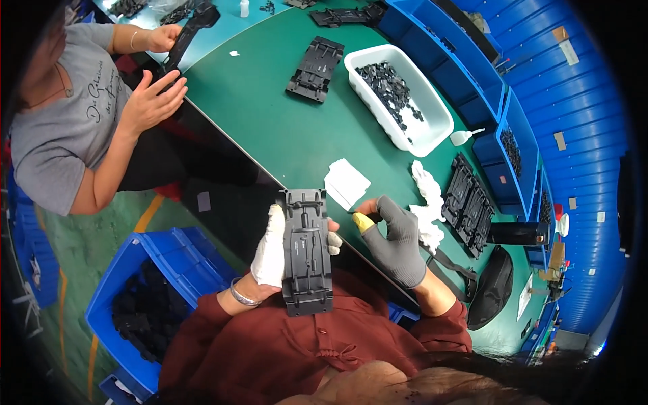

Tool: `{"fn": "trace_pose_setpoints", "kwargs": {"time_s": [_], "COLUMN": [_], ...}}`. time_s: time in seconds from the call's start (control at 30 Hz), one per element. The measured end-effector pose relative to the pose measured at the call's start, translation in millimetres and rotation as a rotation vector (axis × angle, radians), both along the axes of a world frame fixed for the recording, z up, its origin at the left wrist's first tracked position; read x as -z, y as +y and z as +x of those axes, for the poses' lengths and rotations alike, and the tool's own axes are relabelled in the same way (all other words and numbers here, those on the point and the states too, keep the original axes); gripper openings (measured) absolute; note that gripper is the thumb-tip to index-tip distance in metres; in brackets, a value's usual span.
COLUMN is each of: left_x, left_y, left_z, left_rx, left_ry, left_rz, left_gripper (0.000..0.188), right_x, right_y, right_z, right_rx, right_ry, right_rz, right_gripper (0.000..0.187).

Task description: Cleaning and inspecting plastic toy car chassis at an assembly line workbench.

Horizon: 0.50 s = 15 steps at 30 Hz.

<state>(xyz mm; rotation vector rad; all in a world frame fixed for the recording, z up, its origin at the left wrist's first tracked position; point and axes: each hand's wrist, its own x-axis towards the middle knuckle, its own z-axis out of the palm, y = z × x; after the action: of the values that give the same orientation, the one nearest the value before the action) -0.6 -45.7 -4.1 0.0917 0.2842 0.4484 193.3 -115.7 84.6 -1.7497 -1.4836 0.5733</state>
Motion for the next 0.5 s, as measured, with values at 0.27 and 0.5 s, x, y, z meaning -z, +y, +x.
{"fn": "trace_pose_setpoints", "kwargs": {"time_s": [0.27,0.5], "left_x": [-0.8,-5.1], "left_y": [-5.6,-9.0], "left_z": [2.3,5.4], "left_rx": [0.070,0.067], "left_ry": [0.044,0.077], "left_rz": [0.148,0.197], "left_gripper": [0.100,0.097], "right_x": [8.0,7.7], "right_y": [-7.4,-11.4], "right_z": [-7.3,-8.2], "right_rx": [-0.055,-0.119], "right_ry": [-0.034,-0.296], "right_rz": [0.063,0.139], "right_gripper": [0.010,0.017]}}
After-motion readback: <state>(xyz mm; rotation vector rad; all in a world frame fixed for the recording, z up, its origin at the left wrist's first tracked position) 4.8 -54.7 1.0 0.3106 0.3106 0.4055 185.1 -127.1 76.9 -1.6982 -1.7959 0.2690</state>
